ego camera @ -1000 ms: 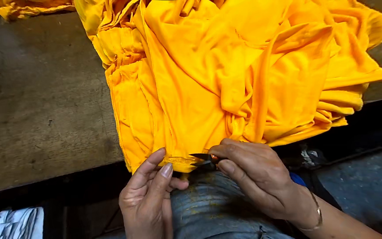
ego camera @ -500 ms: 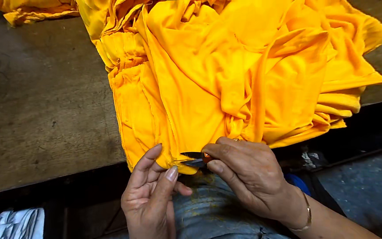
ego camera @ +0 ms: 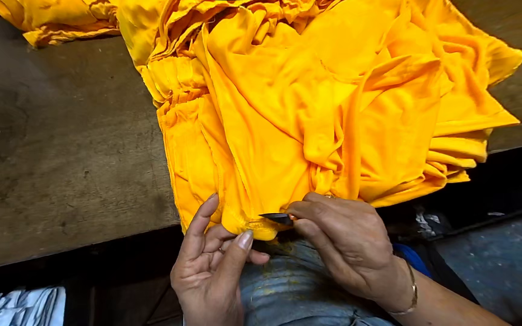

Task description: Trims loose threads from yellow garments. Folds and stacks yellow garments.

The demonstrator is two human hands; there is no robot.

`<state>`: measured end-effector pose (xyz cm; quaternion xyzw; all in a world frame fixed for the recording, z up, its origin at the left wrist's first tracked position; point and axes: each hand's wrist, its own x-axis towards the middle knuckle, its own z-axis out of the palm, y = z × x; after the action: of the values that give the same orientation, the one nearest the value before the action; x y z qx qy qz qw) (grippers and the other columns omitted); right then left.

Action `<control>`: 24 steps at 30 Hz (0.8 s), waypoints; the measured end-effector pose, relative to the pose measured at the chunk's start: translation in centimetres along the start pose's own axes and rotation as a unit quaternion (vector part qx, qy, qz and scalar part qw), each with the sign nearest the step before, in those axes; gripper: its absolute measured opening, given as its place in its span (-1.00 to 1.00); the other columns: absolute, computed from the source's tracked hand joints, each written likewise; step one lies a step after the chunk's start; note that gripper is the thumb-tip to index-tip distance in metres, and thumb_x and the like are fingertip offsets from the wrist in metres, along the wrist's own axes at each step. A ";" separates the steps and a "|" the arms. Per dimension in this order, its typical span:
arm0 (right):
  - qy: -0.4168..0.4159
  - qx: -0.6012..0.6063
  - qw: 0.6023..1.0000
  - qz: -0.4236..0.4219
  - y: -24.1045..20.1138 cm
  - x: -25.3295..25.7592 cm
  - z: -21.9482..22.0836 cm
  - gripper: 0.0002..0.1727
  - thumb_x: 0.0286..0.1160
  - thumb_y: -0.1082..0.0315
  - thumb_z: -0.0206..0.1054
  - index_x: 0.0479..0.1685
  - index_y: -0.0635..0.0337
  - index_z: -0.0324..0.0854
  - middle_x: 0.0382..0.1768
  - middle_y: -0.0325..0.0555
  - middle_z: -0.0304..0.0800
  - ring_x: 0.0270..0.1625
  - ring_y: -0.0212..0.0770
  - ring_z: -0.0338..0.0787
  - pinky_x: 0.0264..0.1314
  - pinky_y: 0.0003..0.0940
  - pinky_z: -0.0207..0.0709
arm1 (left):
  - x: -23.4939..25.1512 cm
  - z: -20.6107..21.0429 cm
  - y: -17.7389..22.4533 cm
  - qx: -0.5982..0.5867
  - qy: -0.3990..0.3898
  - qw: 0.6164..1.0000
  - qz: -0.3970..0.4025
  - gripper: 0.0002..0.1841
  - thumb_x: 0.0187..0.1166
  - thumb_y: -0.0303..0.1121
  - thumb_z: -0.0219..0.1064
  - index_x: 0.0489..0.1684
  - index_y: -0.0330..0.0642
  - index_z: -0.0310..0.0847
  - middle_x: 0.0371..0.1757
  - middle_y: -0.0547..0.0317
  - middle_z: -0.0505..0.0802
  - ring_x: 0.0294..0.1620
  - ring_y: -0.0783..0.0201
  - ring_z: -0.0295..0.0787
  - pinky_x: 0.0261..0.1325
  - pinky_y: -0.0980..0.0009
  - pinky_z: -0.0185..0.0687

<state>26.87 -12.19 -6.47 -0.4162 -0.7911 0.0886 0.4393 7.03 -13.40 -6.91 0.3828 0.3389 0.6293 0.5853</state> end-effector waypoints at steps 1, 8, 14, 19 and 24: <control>0.004 0.037 0.999 0.014 0.0 0.0 -0.2 -0.62 0.85 0.26 -0.01 -0.13 0.27 0.71 -0.39 -0.23 0.62 -0.33 -0.45 0.61 -0.35 -0.59 0.45 | 0.1 0.0 0.0 0.021 -0.004 1.000 0.010 -0.37 0.50 -0.61 0.45 0.63 -0.12 0.47 -0.18 -0.15 0.89 -0.35 0.12 0.92 -0.31 0.27 0.92; 0.033 0.107 0.992 0.064 0.7 -0.6 0.6 -0.78 0.40 0.29 0.46 -0.08 0.20 0.69 -0.28 -0.31 0.70 -0.23 -0.53 0.68 -0.23 -0.65 0.63 | 1.0 0.8 0.3 0.065 -0.075 0.993 0.065 -0.59 0.53 -0.56 0.46 0.38 -0.25 0.72 0.04 -0.16 0.90 -0.15 0.10 0.95 -0.04 0.24 0.94; 0.001 0.251 0.965 0.080 1.0 0.6 -1.2 -0.92 0.48 0.52 0.28 -0.17 0.27 0.67 -0.33 -0.28 0.66 -0.30 -0.54 0.65 -0.29 -0.71 0.59 | 3.9 0.9 0.8 0.331 -0.107 0.909 0.229 -0.68 0.39 -0.51 0.53 0.13 -0.14 0.85 -0.05 0.24 0.82 -0.13 0.37 0.81 -0.09 0.48 0.86; -0.028 0.284 0.949 0.136 1.3 0.8 -3.0 -0.89 0.56 0.43 0.26 -0.11 0.18 0.68 -0.35 -0.35 0.63 -0.34 -0.57 0.61 -0.33 -0.72 0.54 | 7.5 0.7 2.1 0.370 -0.219 0.849 0.306 -0.95 0.42 -0.45 0.49 -0.29 -0.05 0.83 0.21 0.18 0.78 0.31 0.22 0.67 0.34 0.33 0.67; -0.001 0.199 0.964 0.178 1.5 1.3 -3.8 -0.89 0.57 0.45 0.20 -0.14 0.12 0.64 -0.46 -0.41 0.55 -0.49 -0.60 0.51 -0.52 -0.77 0.40 | 8.2 0.9 3.3 0.301 -0.274 0.895 0.182 -0.84 0.54 -0.47 0.45 -0.01 -0.15 0.67 -0.18 0.29 0.90 -0.20 0.37 0.88 -0.11 0.48 0.88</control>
<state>30.27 -11.10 -4.15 -0.4545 -0.6708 0.3218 0.4897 6.10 -5.54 -2.88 0.7530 0.2624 0.4627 0.3873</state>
